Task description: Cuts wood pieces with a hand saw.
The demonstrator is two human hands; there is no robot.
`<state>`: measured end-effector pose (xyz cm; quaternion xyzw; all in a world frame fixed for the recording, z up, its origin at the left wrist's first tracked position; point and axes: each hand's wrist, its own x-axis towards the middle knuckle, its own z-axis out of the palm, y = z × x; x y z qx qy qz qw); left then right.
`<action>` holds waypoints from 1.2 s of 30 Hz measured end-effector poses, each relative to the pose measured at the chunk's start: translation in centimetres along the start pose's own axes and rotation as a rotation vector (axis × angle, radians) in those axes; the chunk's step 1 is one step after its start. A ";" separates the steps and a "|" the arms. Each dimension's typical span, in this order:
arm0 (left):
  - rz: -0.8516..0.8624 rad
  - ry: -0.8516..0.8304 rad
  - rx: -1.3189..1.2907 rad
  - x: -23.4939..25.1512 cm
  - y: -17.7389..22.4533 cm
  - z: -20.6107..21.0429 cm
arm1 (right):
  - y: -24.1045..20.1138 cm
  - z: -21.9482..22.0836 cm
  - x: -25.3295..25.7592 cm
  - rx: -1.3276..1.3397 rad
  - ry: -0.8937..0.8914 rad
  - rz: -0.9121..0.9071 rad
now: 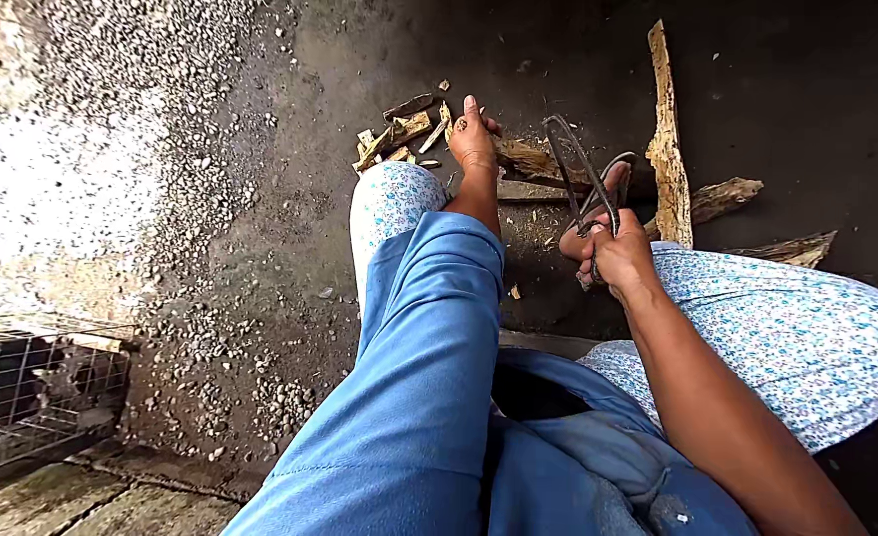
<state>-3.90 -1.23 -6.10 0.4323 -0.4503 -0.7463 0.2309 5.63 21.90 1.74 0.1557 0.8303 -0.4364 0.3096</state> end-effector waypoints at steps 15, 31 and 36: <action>0.005 0.028 0.025 1.1 0.0 0.8 | 2.2 -1.9 -2.6 0.089 0.037 -0.022; -0.029 0.088 0.075 1.3 0.2 0.6 | 0.6 -1.4 -1.4 -0.080 -0.032 0.060; -0.024 0.113 0.072 0.4 0.6 1.3 | -2.0 1.7 8.0 -0.202 -0.005 -0.005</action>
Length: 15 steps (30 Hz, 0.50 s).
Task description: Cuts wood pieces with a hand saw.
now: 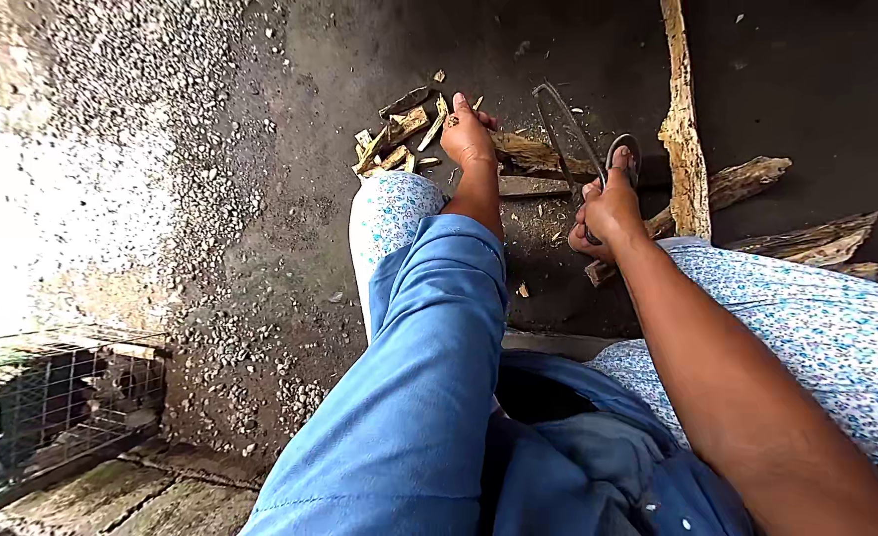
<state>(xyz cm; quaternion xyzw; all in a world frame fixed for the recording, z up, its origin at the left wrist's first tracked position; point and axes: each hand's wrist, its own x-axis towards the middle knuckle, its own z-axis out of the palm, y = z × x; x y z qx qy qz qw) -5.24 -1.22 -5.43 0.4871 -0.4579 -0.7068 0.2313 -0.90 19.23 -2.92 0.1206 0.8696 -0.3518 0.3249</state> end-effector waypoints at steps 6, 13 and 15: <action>-0.029 0.016 -0.013 0.8 0.0 -0.1 | 4.3 -1.2 -9.0 -0.065 -0.030 -0.073; -0.033 0.016 0.026 1.1 -0.1 0.5 | 1.3 0.3 -3.0 -0.133 0.047 -0.072; -0.027 0.018 0.007 0.6 -0.3 0.0 | 0.0 1.1 0.4 -0.095 0.053 -0.057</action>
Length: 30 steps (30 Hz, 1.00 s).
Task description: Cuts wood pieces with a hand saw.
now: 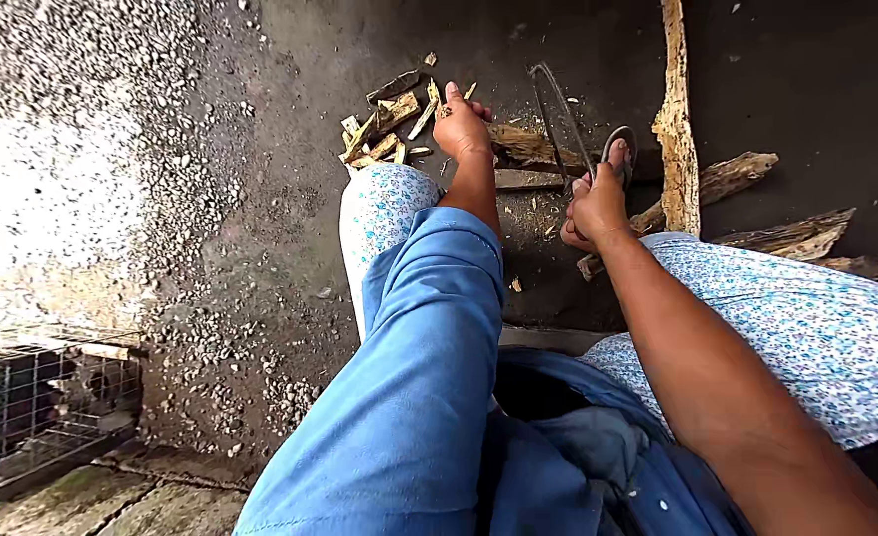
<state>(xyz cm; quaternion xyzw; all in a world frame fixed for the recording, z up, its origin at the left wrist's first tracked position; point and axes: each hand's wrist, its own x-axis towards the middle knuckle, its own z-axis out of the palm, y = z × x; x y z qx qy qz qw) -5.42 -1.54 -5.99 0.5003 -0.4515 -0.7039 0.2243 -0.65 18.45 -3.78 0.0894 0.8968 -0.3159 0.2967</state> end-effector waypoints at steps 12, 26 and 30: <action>-0.001 -0.009 0.036 0.2 0.4 0.3 | 2.2 -0.7 -5.7 0.094 -0.019 0.028; -0.030 -0.008 0.023 0.7 1.1 0.4 | 1.7 -1.7 -8.0 0.151 -0.032 0.080; -0.009 0.009 0.034 -0.3 0.8 0.2 | 0.4 0.8 0.3 0.108 0.029 -0.013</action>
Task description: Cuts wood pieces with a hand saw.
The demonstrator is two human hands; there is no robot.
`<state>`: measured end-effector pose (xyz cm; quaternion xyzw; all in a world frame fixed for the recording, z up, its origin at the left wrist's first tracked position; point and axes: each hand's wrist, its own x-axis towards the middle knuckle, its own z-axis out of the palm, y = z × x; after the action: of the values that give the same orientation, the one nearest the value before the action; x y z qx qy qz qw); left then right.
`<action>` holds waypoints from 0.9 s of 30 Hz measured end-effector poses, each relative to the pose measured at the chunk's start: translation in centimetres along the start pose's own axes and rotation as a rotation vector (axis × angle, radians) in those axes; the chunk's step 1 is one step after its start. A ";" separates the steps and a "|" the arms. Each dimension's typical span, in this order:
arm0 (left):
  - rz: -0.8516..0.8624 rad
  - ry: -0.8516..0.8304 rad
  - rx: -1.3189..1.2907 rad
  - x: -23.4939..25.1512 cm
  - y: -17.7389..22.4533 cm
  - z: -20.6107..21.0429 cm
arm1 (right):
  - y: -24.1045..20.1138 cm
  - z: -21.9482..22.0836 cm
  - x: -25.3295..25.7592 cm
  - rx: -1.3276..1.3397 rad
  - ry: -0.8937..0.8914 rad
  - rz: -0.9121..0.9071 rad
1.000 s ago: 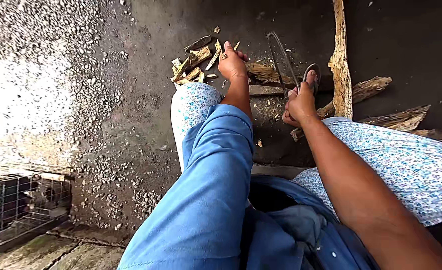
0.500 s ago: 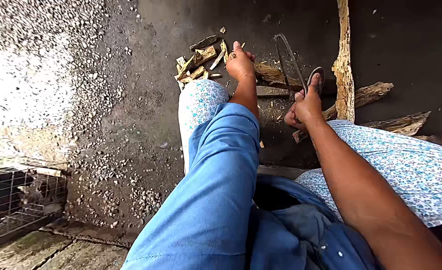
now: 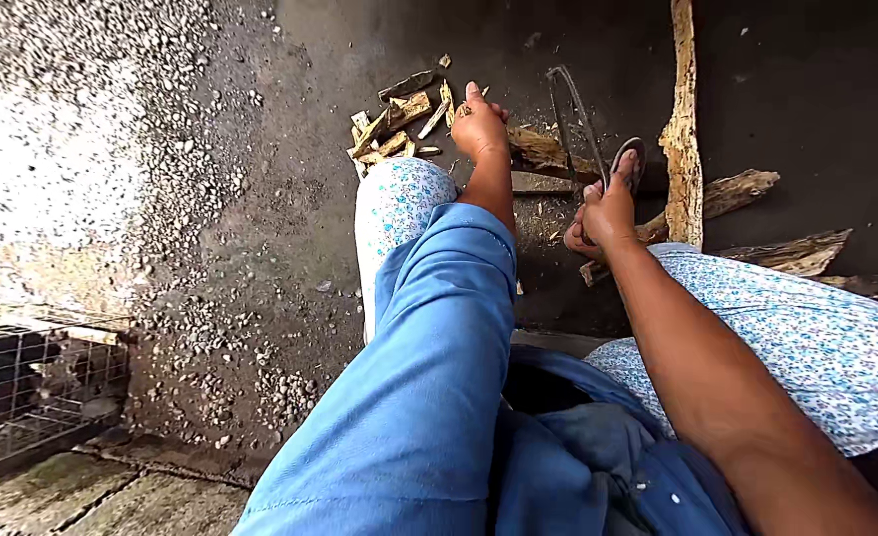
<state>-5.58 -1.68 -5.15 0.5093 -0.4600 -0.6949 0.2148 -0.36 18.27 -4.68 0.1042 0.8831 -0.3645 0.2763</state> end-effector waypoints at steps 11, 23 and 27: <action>-0.016 0.007 0.039 0.9 -0.2 -0.1 | 1.5 -2.2 -7.6 0.019 -0.049 0.067; -0.041 0.029 0.023 0.8 -0.2 -0.1 | 1.8 -3.1 -9.6 0.155 -0.086 0.130; -0.028 0.035 0.053 0.4 -0.2 0.3 | 1.0 -0.5 -3.8 0.019 -0.017 0.055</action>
<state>-5.96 -1.76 -5.55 0.5332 -0.4674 -0.6763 0.1995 2.95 19.43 -2.81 0.1281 0.8741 -0.3658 0.2928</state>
